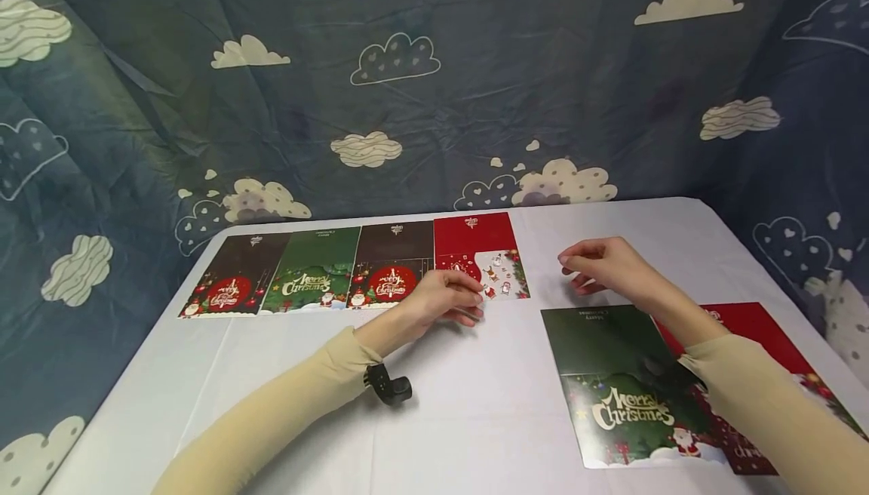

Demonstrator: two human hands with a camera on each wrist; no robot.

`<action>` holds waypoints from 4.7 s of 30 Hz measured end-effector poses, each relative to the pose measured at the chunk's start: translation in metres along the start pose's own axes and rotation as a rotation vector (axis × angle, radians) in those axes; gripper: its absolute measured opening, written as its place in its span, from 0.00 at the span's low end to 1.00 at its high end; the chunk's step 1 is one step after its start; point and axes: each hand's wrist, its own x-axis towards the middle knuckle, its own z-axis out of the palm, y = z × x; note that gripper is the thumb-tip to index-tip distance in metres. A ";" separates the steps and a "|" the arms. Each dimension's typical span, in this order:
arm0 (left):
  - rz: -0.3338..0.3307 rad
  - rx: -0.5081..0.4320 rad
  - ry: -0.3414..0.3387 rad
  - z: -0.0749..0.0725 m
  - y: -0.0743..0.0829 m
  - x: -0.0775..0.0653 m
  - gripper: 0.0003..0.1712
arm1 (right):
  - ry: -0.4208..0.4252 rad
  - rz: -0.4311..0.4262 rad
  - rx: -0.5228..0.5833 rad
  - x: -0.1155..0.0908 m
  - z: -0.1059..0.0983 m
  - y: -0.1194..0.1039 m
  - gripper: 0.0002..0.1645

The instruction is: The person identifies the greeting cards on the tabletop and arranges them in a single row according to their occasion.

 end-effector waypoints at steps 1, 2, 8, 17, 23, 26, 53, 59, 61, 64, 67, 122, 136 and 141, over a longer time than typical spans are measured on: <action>-0.010 -0.013 -0.014 0.006 -0.002 -0.003 0.14 | 0.001 -0.007 0.001 -0.005 -0.001 0.002 0.30; -0.017 -0.021 -0.031 0.011 -0.004 -0.006 0.14 | 0.002 -0.016 0.002 -0.011 -0.001 0.004 0.30; -0.065 -0.084 -0.102 0.039 -0.014 -0.024 0.13 | 0.009 -0.049 -0.010 -0.044 -0.006 0.019 0.27; -0.143 -0.210 -0.246 0.065 -0.031 -0.038 0.11 | -0.066 0.011 -0.047 -0.093 -0.022 0.033 0.27; -0.163 -0.240 -0.262 0.073 -0.036 -0.044 0.12 | -0.054 0.095 -0.098 -0.113 -0.028 0.046 0.29; -0.165 -0.248 -0.256 0.077 -0.036 -0.047 0.13 | -0.029 0.144 -0.126 -0.120 -0.032 0.055 0.31; -0.175 -0.287 -0.337 0.096 -0.040 -0.044 0.23 | 0.013 0.262 -0.183 -0.133 -0.029 0.084 0.40; -0.173 -0.250 -0.270 0.106 -0.041 -0.035 0.14 | 0.050 0.203 -0.155 -0.136 -0.022 0.081 0.35; -0.180 -0.245 -0.237 0.110 -0.042 -0.033 0.14 | 0.055 0.197 -0.159 -0.136 -0.021 0.081 0.34; -0.180 -0.230 -0.190 0.116 -0.043 -0.030 0.16 | 0.067 0.206 -0.180 -0.136 -0.019 0.081 0.36; -0.174 -0.233 -0.159 0.119 -0.045 -0.028 0.17 | 0.065 0.205 -0.204 -0.136 -0.020 0.081 0.38; 0.124 0.097 0.386 0.077 0.007 0.112 0.15 | 0.147 0.085 -0.052 0.034 -0.080 0.079 0.37; 0.029 0.147 0.488 0.072 0.020 0.133 0.13 | 0.118 0.140 -0.039 0.073 -0.082 0.086 0.35; 0.034 0.139 0.487 0.068 0.023 0.138 0.14 | 0.125 0.186 0.034 0.078 -0.080 0.090 0.34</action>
